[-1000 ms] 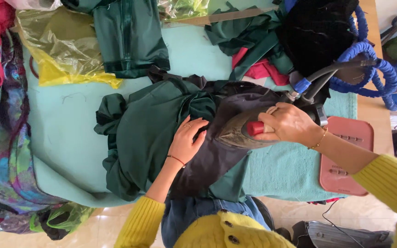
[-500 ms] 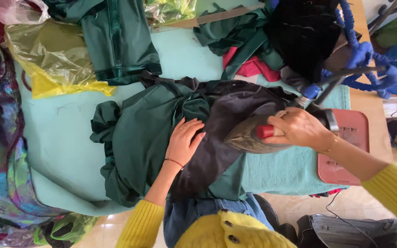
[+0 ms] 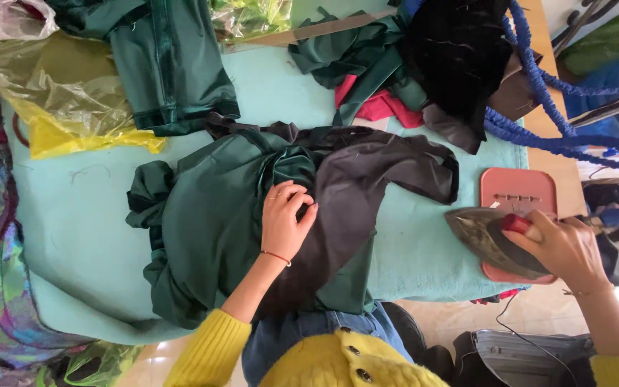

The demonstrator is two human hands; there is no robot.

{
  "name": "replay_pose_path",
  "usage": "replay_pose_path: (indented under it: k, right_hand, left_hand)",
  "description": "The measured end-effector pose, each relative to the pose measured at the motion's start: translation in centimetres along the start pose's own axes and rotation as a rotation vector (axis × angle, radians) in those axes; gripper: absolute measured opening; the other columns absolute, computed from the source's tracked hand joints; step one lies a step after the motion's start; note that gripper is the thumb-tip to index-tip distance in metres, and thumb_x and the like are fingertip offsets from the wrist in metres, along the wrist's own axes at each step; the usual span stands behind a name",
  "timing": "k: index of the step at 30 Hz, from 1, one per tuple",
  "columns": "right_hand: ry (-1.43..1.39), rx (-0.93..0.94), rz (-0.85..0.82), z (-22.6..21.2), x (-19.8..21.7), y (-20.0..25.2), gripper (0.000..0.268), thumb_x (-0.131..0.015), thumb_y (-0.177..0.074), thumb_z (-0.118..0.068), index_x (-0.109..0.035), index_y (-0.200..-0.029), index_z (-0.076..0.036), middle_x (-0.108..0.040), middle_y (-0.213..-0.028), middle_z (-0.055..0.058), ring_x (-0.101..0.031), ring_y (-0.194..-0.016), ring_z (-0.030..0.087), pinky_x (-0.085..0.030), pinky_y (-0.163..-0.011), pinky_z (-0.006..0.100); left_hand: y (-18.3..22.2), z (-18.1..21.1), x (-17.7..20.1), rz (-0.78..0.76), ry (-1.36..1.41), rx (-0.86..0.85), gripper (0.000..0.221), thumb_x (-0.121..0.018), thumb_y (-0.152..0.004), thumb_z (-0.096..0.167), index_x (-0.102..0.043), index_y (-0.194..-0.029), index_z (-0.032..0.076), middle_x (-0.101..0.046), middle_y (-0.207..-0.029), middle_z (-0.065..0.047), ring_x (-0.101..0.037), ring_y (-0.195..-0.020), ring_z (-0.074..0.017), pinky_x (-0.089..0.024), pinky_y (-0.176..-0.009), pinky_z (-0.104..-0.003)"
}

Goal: Ironing and pressing seams of various fabric pieces on a work table

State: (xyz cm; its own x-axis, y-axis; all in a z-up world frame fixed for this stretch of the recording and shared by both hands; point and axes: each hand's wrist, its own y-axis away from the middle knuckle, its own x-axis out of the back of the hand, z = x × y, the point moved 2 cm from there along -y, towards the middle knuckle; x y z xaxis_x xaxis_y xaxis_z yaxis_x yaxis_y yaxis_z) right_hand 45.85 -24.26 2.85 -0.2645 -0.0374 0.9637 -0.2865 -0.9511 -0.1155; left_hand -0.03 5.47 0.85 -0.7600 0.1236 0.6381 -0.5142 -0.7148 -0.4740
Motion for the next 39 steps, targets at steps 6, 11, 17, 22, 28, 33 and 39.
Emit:
replay_pose_path:
  k: [6, 11, 17, 22, 28, 33, 39]
  right_hand:
    - [-0.1, -0.037, 0.004, -2.4, 4.2, -0.5, 0.045, -0.068, -0.09, -0.055, -0.07, -0.127, -0.029, -0.078, -0.099, 0.002, -0.075, -0.103, 0.023, -0.052, -0.106, 0.044]
    - [-0.278, 0.222, 0.004, -13.6, 9.4, -4.0, 0.075, -0.076, -0.075, -0.034, -0.056, -0.146, -0.018, -0.062, -0.139, 0.005, -0.064, -0.114, 0.028, -0.049, -0.094, 0.045]
    - [-0.468, 0.654, -0.303, -17.8, 5.6, -5.9, 0.016, -0.059, -0.084, -0.011, -0.062, -0.093, -0.024, -0.062, -0.074, -0.002, -0.063, -0.067, 0.02, -0.046, -0.066, 0.038]
    - [0.043, 0.069, -0.322, -8.1, 8.7, -15.5, 0.082, -0.048, -0.078, 0.0, -0.049, -0.151, -0.037, -0.072, -0.12, -0.002, -0.076, -0.093, 0.028, -0.06, -0.048, 0.043]
    - [-0.607, 0.143, 0.364, -11.7, 16.6, -22.0, 0.088, -0.05, -0.073, 0.022, -0.036, -0.16, 0.013, -0.044, -0.152, 0.038, -0.047, -0.126, 0.049, -0.046, -0.091, 0.048]
    - [-0.907, 0.131, -0.145, -24.0, 14.4, -15.6, 0.019, -0.062, -0.089, -0.008, -0.08, -0.095, -0.008, -0.079, -0.078, 0.012, -0.076, -0.08, 0.029, -0.054, -0.075, 0.042]
    - [-1.758, 0.321, -0.543, -31.1, 16.6, -12.8, 0.058, -0.066, -0.095, -0.032, -0.054, -0.139, 0.003, -0.073, -0.105, 0.015, -0.071, -0.094, 0.019, -0.065, -0.074, 0.039]
  left_hand:
    - [-2.2, 9.7, 1.0, -0.054, 0.028, -0.067, 0.01, -0.064, -0.09, 0.019, -0.064, -0.081, 0.022, -0.07, -0.083, 0.006, -0.063, -0.072, -0.021, -0.035, -0.074, -0.044]
    - [2.1, 16.3, -3.1, -0.284, 0.428, -0.258, 0.01, -0.062, -0.101, 0.02, -0.067, -0.092, 0.019, -0.072, -0.092, 0.005, -0.069, -0.083, -0.0185, -0.042, -0.082, -0.041]
    - [-0.9, 13.1, -0.5, -0.273, 0.381, -0.274, 0.013, -0.073, -0.091, 0.028, -0.073, -0.089, 0.015, -0.073, -0.089, 0.0, -0.072, -0.084, -0.0252, -0.049, -0.073, -0.044]
    - [-0.8, 1.6, -1.5, -0.25, -0.276, 0.242, 0.047, -0.071, -0.09, 0.036, -0.061, -0.13, 0.013, -0.061, -0.132, -0.012, -0.061, -0.108, -0.0362, -0.046, -0.083, -0.054]
    - [-1.4, -1.4, -3.5, -0.442, -0.284, 0.294, 0.042, -0.069, -0.088, 0.062, -0.068, -0.089, 0.02, -0.071, -0.076, -0.005, -0.066, -0.078, -0.0303, -0.035, -0.076, -0.045]
    - [0.9, -6.1, -6.2, -0.501, 0.646, 0.492, 0.027, -0.07, -0.093, 0.039, -0.063, -0.081, 0.016, -0.059, -0.065, -0.002, -0.06, -0.073, -0.0153, -0.045, -0.071, -0.031]
    - [-3.0, 5.0, 5.9, -0.287, 1.238, 0.429, 0.031, -0.07, -0.1, 0.019, -0.067, -0.128, 0.007, -0.07, -0.112, -0.01, -0.067, -0.11, -0.0199, -0.051, -0.103, -0.038]
